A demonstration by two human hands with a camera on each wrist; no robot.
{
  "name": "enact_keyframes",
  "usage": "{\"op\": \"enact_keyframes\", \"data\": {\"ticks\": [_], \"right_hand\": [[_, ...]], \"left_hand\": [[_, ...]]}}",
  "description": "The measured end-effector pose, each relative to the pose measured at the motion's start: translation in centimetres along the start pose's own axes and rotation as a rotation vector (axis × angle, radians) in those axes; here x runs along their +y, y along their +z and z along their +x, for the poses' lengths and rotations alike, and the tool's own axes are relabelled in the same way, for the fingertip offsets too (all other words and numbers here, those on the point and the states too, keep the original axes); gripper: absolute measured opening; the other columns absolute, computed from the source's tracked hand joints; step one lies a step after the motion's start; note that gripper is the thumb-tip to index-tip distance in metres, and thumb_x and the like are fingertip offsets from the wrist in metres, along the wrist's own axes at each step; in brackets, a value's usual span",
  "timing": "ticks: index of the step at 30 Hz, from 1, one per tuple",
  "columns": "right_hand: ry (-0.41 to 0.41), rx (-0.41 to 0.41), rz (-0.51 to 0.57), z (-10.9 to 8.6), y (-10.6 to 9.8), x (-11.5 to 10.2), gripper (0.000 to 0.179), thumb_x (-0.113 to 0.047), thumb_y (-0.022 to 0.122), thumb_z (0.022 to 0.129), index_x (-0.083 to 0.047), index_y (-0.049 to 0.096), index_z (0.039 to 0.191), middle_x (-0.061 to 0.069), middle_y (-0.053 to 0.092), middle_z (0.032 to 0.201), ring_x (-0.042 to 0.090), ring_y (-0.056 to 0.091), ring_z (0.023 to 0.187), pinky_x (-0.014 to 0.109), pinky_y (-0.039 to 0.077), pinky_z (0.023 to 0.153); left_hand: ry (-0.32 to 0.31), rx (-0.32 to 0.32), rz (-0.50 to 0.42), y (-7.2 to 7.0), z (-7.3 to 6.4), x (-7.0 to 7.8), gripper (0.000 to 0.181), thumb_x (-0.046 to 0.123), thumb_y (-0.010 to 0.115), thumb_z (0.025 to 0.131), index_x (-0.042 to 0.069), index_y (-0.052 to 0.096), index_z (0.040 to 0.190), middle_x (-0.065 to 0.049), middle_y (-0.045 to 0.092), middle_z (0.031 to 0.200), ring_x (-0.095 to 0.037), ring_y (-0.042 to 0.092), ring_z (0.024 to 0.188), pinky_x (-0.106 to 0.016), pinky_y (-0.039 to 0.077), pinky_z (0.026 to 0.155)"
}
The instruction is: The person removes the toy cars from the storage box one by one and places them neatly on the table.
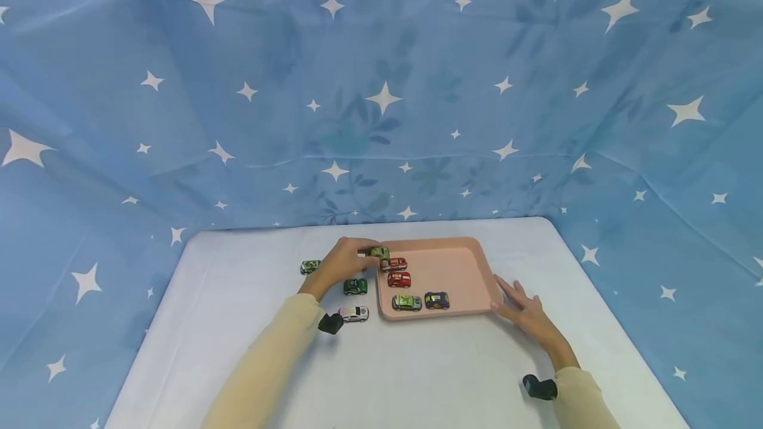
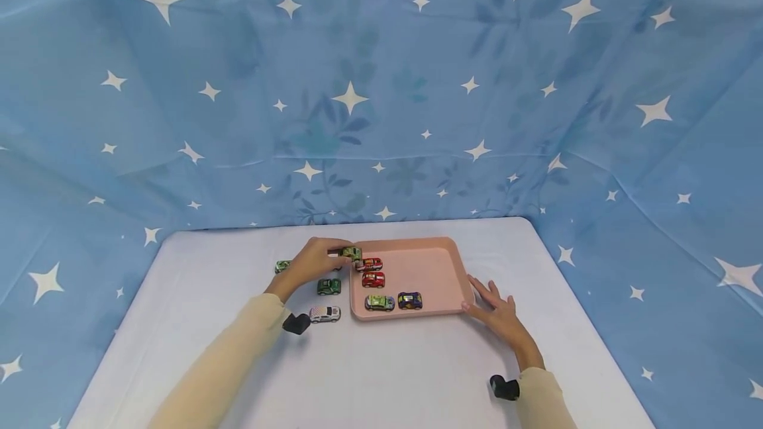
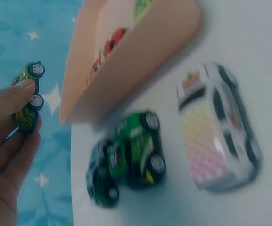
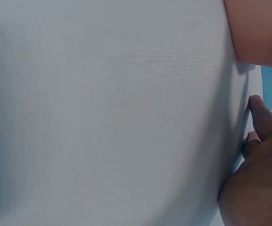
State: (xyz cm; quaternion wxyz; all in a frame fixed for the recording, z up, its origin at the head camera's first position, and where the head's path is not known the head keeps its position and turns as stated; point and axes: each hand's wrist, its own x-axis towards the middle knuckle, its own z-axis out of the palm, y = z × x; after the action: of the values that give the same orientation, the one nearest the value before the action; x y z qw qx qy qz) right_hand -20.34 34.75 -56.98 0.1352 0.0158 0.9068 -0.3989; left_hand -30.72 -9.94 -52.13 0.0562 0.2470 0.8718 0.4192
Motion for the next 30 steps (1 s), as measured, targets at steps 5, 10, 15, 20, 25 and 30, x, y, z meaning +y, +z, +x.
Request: {"op": "enact_keyframes", "data": {"ticks": [5, 10, 15, 20, 25, 30], "right_hand": [[0.000, 0.004, 0.001, 0.0, 0.2, 0.2, 0.086, -0.050, 0.068, 0.101, -0.016, 0.031, 0.171, 0.034, 0.004, 0.173, 0.063, -0.015, 0.153, 0.086, -0.010, 0.110], [0.035, -0.018, 0.000, 0.0, 0.3, 0.3, 0.088, -0.053, 0.067, 0.101, -0.019, 0.028, 0.172, 0.033, -0.001, 0.173, 0.065, -0.019, 0.151, 0.090, -0.008, 0.107], [0.034, -0.019, -0.001, 0.0, 0.3, 0.3, 0.087, -0.052, 0.068, 0.101, -0.019, 0.028, 0.172, 0.033, 0.000, 0.173, 0.065, -0.019, 0.151, 0.090, -0.007, 0.107], [0.027, -0.008, -0.001, 0.1, 0.3, 0.1, 0.087, -0.049, 0.068, 0.100, -0.018, 0.030, 0.171, 0.033, 0.002, 0.173, 0.062, -0.017, 0.153, 0.086, -0.009, 0.110], [0.046, -0.017, -0.003, 0.1, 0.4, 0.1, 0.087, -0.050, 0.068, 0.101, -0.018, 0.028, 0.172, 0.032, 0.001, 0.173, 0.062, -0.018, 0.153, 0.086, -0.010, 0.111], [0.059, -0.025, -0.013, 0.0, 0.3, -0.1, 0.088, -0.052, 0.066, 0.101, -0.018, 0.026, 0.172, 0.032, -0.003, 0.173, 0.064, -0.021, 0.151, 0.090, -0.008, 0.106]], "left_hand": [[0.002, 0.028, 0.020, -1.0, -1.6, -1.2, 0.036, 0.017, 0.080, 0.099, 0.008, 0.076, 0.134, -0.007, 0.075, 0.129, -0.025, 0.070, 0.122, -0.046, 0.055, 0.105], [-0.012, 0.049, 0.019, -2.2, -3.2, -2.4, 0.034, 0.015, 0.081, 0.098, 0.007, 0.077, 0.132, -0.008, 0.076, 0.127, -0.028, 0.070, 0.122, -0.048, 0.054, 0.105], [-0.024, 0.050, 0.052, -3.2, -4.7, -3.8, 0.035, 0.015, 0.081, 0.098, 0.005, 0.077, 0.132, -0.010, 0.076, 0.128, -0.030, 0.070, 0.121, -0.049, 0.055, 0.103], [-0.058, 0.042, 0.048, -4.0, -6.3, -4.6, 0.036, 0.016, 0.080, 0.099, 0.006, 0.076, 0.134, -0.011, 0.075, 0.130, -0.028, 0.070, 0.116, -0.048, 0.057, 0.095], [-0.069, 0.046, 0.058, -4.7, -7.5, -5.2, 0.037, 0.015, 0.080, 0.099, 0.005, 0.076, 0.134, -0.013, 0.074, 0.131, -0.032, 0.070, 0.118, -0.051, 0.057, 0.097], [-0.102, 0.035, 0.055, -4.7, -8.7, -6.2, 0.037, 0.014, 0.080, 0.098, 0.004, 0.076, 0.133, -0.018, 0.072, 0.133, -0.035, 0.070, 0.119, -0.053, 0.056, 0.099]]}}
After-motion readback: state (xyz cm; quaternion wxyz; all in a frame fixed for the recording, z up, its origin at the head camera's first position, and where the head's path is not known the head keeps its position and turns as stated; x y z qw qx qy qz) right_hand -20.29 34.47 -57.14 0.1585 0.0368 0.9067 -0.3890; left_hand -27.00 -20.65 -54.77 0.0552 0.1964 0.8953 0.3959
